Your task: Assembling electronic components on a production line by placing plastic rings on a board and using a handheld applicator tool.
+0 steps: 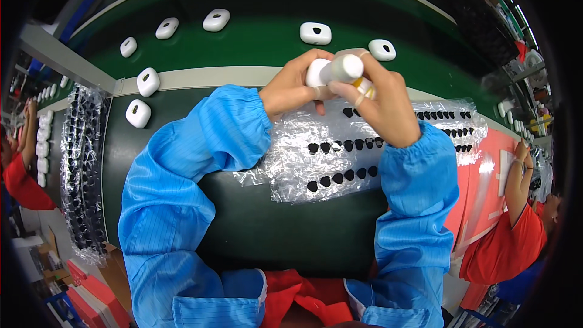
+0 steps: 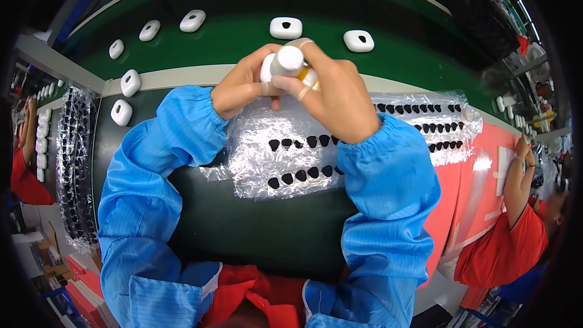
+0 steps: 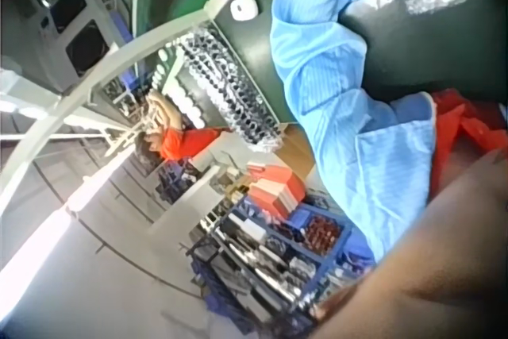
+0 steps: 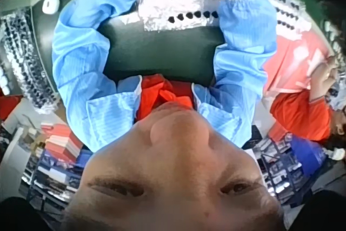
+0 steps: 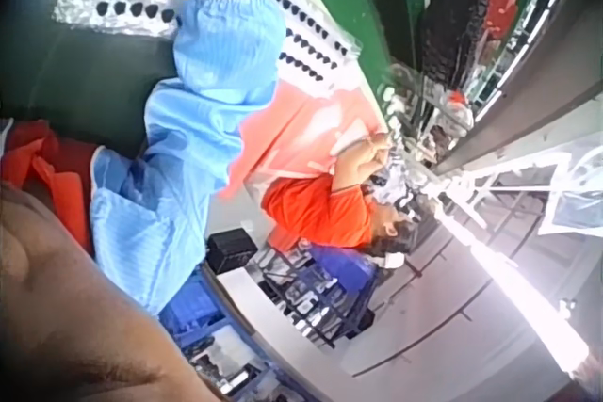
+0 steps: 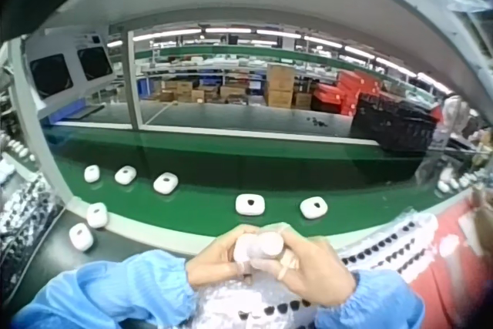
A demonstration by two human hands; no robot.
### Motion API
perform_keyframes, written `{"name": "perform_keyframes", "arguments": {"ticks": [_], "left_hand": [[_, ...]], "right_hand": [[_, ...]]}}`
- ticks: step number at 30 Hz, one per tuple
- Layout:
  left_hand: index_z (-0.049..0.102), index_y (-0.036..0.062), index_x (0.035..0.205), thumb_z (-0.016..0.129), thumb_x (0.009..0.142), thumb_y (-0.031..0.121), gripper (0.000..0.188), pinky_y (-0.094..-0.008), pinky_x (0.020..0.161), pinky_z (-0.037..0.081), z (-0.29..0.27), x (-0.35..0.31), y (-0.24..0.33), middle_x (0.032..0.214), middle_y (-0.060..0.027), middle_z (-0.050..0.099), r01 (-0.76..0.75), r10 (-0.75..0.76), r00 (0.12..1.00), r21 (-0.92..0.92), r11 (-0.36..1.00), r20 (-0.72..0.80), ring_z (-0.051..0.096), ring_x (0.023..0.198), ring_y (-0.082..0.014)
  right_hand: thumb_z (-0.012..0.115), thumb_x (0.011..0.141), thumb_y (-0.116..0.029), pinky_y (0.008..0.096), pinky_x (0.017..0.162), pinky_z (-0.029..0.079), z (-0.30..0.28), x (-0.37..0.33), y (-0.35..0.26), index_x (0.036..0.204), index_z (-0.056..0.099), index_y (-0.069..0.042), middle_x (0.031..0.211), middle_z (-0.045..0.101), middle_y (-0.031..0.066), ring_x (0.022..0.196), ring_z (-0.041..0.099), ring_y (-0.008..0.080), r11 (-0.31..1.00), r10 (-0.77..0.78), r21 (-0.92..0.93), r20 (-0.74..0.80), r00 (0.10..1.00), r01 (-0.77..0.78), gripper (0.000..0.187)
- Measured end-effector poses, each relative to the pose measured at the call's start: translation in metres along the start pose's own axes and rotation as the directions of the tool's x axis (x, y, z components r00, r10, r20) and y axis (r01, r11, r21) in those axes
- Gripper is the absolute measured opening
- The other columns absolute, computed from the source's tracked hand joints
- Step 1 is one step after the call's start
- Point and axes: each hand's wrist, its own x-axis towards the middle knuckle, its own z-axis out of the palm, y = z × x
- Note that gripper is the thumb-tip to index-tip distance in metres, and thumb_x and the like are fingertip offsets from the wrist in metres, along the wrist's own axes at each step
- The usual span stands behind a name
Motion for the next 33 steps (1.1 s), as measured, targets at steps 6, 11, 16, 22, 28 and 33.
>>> {"name": "perform_keyframes", "arguments": {"ticks": [6, 11, 16, 22, 28, 33], "left_hand": [[0.047, 0.0092, 0.110, 0.066, 0.073, 0.018, 0.043, -0.0312, 0.064, 0.048, -0.038, 0.030, -0.014, 0.097, -0.0095, 0.055, -0.028, 0.285, 0.930, 0.726, 0.688, -0.234, 0.056, 0.073, -0.0187], [0.052, 0.0154, 0.114, 0.054, 0.078, 0.044, 0.046, -0.0485, 0.096, 0.017, -0.097, 0.043, -0.036, 0.116, -0.0114, 0.048, 0.286, 0.451, 0.841, 0.953, 0.098, -0.299, 0.038, 0.113, -0.0274], [0.049, 0.0107, 0.116, 0.057, 0.071, 0.054, 0.063, -0.0469, 0.088, 0.026, -0.146, 0.043, -0.028, 0.118, -0.0115, 0.048, 0.481, 0.792, 0.547, 0.876, -0.032, -0.272, 0.043, 0.109, -0.0286], [0.048, 0.0084, 0.116, 0.067, 0.069, 0.032, 0.056, -0.0391, 0.084, 0.038, -0.163, 0.033, -0.012, 0.107, -0.0121, 0.055, 0.549, 0.437, 0.671, 0.797, 0.252, -0.599, 0.053, 0.098, -0.0287], [0.040, -0.0021, 0.120, 0.053, 0.076, 0.004, 0.047, -0.0302, 0.084, 0.043, -0.116, 0.024, 0.013, 0.110, -0.0121, 0.053, -0.032, 0.063, 0.915, 0.084, 0.996, -0.398, 0.055, 0.098, -0.0211], [0.032, 0.0016, 0.126, 0.051, 0.083, 0.016, 0.049, -0.0265, 0.079, 0.043, -0.067, 0.032, 0.011, 0.114, -0.0121, 0.052, 0.118, -0.090, 0.941, 0.067, 0.991, -0.327, 0.057, 0.092, -0.0195]], "right_hand": [[0.070, 0.069, -0.014, 0.0296, 0.066, 0.048, -0.019, 0.002, 0.005, 0.095, 0.054, 0.000, 0.082, 0.062, 0.0117, 0.074, 0.061, 0.0203, 0.998, 0.046, 0.047, -0.077, 0.996, -0.043, 0.033], [0.074, 0.063, -0.015, 0.0295, 0.066, 0.047, -0.016, 0.003, 0.026, 0.086, 0.062, 0.002, 0.077, 0.063, 0.0130, 0.070, 0.062, 0.0216, 0.927, 0.334, -0.228, 0.144, 0.932, -0.297, 0.031], [0.076, 0.058, -0.022, 0.0320, 0.067, 0.048, -0.008, 0.001, 0.029, 0.087, 0.062, 0.005, 0.078, 0.063, 0.0190, 0.068, 0.062, 0.0267, 0.864, 0.447, -0.373, 0.262, 0.855, -0.338, 0.042], [0.073, 0.060, -0.017, 0.0313, 0.059, 0.048, 0.003, -0.001, 0.052, 0.089, 0.062, 0.005, 0.076, 0.063, 0.0174, 0.061, 0.061, 0.0241, 0.828, 0.455, -0.487, 0.295, 0.840, -0.278, 0.038], [0.065, 0.066, -0.008, 0.0221, 0.035, 0.036, -0.022, 0.006, 0.019, 0.092, 0.059, 0.004, 0.072, 0.063, 0.0100, 0.040, 0.047, 0.0099, 0.868, 0.492, -0.108, 0.312, 0.813, -0.484, 0.029], [0.064, 0.070, -0.008, 0.0179, 0.034, 0.034, -0.037, 0.006, 0.003, 0.097, 0.055, 0.004, 0.073, 0.063, 0.0073, 0.040, 0.044, 0.0054, 0.875, 0.468, 0.032, 0.200, 0.861, -0.484, 0.031]]}}
